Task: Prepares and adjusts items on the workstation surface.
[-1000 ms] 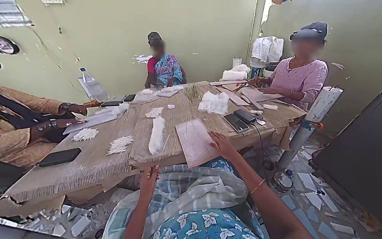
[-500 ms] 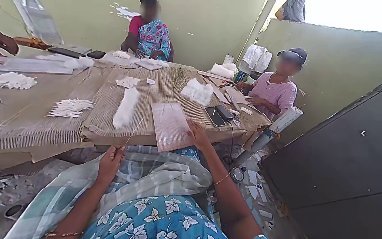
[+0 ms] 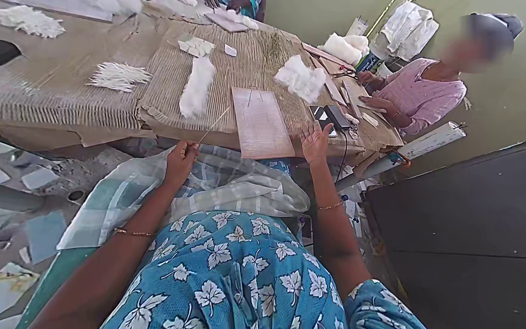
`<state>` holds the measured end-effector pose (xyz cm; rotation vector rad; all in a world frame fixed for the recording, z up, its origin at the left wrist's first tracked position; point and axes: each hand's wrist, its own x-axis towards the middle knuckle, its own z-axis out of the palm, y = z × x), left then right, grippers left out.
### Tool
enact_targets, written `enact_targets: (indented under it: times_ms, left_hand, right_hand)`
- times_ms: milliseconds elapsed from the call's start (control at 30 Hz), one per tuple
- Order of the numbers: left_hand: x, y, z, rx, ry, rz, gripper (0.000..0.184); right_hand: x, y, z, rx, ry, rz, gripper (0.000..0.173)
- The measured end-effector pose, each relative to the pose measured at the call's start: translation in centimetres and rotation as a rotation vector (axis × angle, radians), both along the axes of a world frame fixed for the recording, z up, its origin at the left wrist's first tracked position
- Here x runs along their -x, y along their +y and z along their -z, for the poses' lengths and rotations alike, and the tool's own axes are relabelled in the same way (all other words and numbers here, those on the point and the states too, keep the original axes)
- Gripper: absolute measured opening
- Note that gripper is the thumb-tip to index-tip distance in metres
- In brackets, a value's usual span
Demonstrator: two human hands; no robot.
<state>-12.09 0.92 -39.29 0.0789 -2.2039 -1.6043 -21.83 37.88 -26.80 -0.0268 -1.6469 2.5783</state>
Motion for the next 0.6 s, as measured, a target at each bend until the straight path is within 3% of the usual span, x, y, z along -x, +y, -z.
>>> enact_targets:
  times_ms: [100,233,333,467,600]
  left_hand:
    - [0.2,0.2,-0.1,0.006,-0.003,0.005,0.030]
    - [0.0,0.2,-0.4,0.021,-0.023,-0.011,0.025]
    - [0.0,0.3,-0.3,0.023,-0.018,-0.011,0.027]
    - [0.2,0.2,0.1,0.021,-0.009,-0.002,0.029]
    - [0.2,0.4,-0.4,0.029,0.001,0.001,0.030]
  right_hand:
    - [0.7,0.4,0.0,0.046,-0.007,0.017,0.083]
    - [-1.1,-0.3,-0.1,-0.336,0.310,0.059,0.083]
    - [-1.0,-0.8,0.6,-0.396,0.497,0.101,0.075]
    - [-0.8,-0.1,1.5,-0.533,0.559,0.110,0.066]
    - [-0.5,-0.1,1.5,-0.512,0.549,0.129,0.062]
